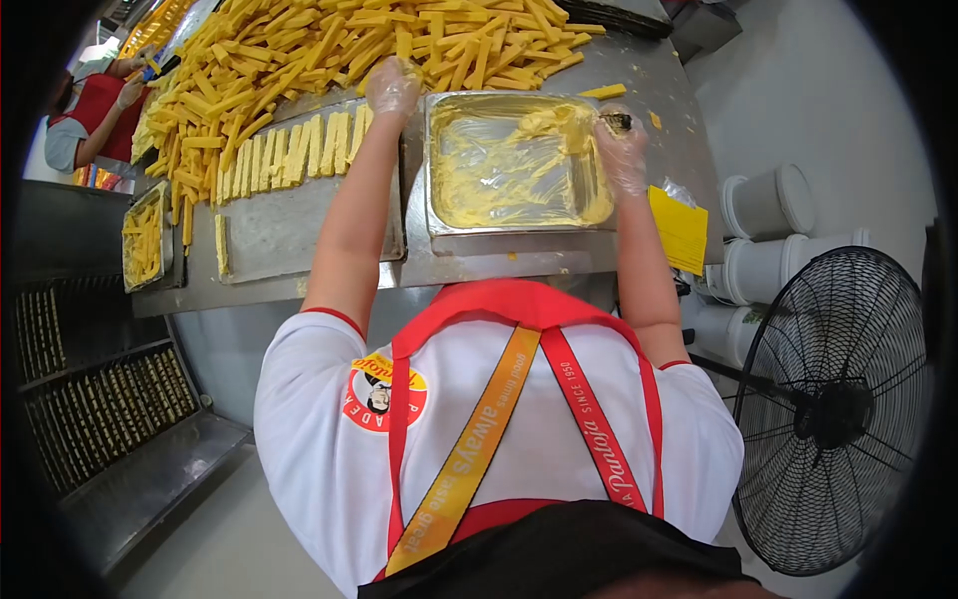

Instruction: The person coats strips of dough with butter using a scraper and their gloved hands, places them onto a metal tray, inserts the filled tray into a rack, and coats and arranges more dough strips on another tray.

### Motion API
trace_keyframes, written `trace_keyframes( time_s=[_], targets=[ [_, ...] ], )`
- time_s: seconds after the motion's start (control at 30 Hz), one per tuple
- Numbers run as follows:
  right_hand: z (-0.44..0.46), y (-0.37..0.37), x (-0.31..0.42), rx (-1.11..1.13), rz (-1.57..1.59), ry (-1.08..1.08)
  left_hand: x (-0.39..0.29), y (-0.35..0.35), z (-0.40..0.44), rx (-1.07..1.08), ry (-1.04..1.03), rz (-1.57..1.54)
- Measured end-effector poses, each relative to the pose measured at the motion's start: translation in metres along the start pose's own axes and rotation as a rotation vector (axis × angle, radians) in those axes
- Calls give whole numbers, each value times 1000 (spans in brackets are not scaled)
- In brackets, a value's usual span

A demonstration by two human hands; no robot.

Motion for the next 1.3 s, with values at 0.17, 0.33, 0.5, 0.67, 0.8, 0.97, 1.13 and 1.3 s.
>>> trace_keyframes(
  time_s=[0.17,0.33,0.5,0.67,0.8,0.97,1.13,1.3],
  targets=[
    [-6,-39,-21,133,-86,171,-64,115,-57,-78,-219,-336],
    [-17,-2,0,62,122,-118,-122,129,-130,393,-137,-544],
    [-27,0,0,26,-158,-33,-93,40,-162,332,-240,-412],
    [-43,-21,19,172,341,-59,-102,47,-168,445,-210,-466],
    [-67,-43,50,387,283,281,-92,24,-168,372,-190,-429],
    [-77,-23,59,342,637,66,-85,37,-168,194,-284,-258],
    [-56,-37,26,302,659,-82,-109,77,-177,247,-250,-229],
    [-34,-31,2,300,239,-164,-98,68,-177,248,-226,-199]
  ],
)
Point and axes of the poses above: each hand's wrist, its own z-axis towards the middle knuckle, its own y-axis out of the back of the hand, x = y × z, the point moved 3 cm from there along z, towards the middle knuckle, and after that the axes turned 1 degree about z, right-handed, at the moved point
